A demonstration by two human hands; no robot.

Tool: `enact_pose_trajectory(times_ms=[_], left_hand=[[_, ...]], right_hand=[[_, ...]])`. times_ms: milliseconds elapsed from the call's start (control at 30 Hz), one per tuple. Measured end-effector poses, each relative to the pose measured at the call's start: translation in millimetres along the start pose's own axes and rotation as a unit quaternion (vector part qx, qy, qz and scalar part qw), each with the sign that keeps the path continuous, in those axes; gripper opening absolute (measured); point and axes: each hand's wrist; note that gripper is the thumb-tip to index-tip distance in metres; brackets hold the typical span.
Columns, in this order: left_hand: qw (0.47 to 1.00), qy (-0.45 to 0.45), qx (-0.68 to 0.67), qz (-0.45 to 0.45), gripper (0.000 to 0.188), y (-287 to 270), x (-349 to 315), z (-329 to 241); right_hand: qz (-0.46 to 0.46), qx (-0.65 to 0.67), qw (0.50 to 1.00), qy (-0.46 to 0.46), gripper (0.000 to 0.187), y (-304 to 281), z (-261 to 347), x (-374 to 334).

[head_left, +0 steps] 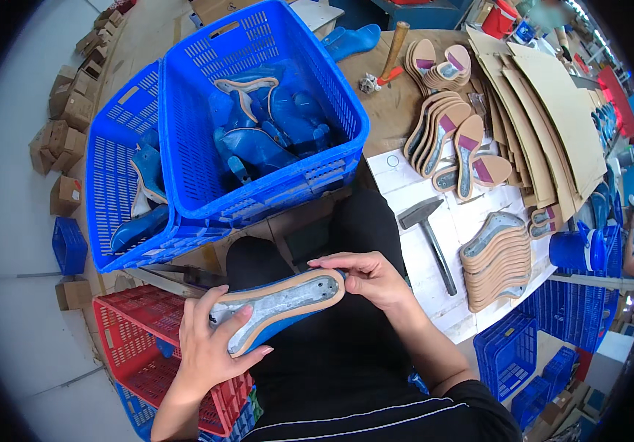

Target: Hammering and assembling shoe lasts in a factory environment.

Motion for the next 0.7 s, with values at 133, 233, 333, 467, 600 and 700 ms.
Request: enact_pose_trajectory(times_ms=[133, 233, 333, 467, 600, 700], left_hand=[[1.0, 0.006, 0.007, -0.001, 0.078, 2.4, -0.5, 2.7], [1.0, 0.003, -0.002, 0.004, 0.078, 2.3, -1.7, 3.4], [1.0, 0.005, -0.001, 0.005, 0.079, 5.1, -3.8, 5.6], [1.0, 0.005, 0.003, 0.008, 0.079, 5.2, -3.0, 6.0], [1.0, 0.012, 0.009, 0.013, 0.079, 5.2, -2.8, 6.8], [1.0, 0.016, 0.013, 0.016, 0.078, 5.9, -2.6, 9.5]], right_hand=[[-0.012, -0.007, 1.0, 0.01, 0.057, -3.4, 2.1, 5.2], [0.013, -0.001, 1.0, 0.006, 0.052, -9.3, -0.5, 5.0], [0.025, 0.007, 1.0, 0.003, 0.048, -10.2, -2.2, 3.3], [0.028, 0.0, 1.0, 0.002, 0.049, -11.0, -2.5, 3.6], [0.028, -0.014, 0.999, 0.016, 0.05, -7.1, 1.4, 4.6], [-0.029, 0.095, 0.994, 0.038, 0.059, -5.4, -1.3, 3.7]])
Point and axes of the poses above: each hand's wrist, its own x-axis towards the middle knuckle, its own y-axis out of the palm, z = x × y, and after that the axes turned 6 degrees about z, right-handed
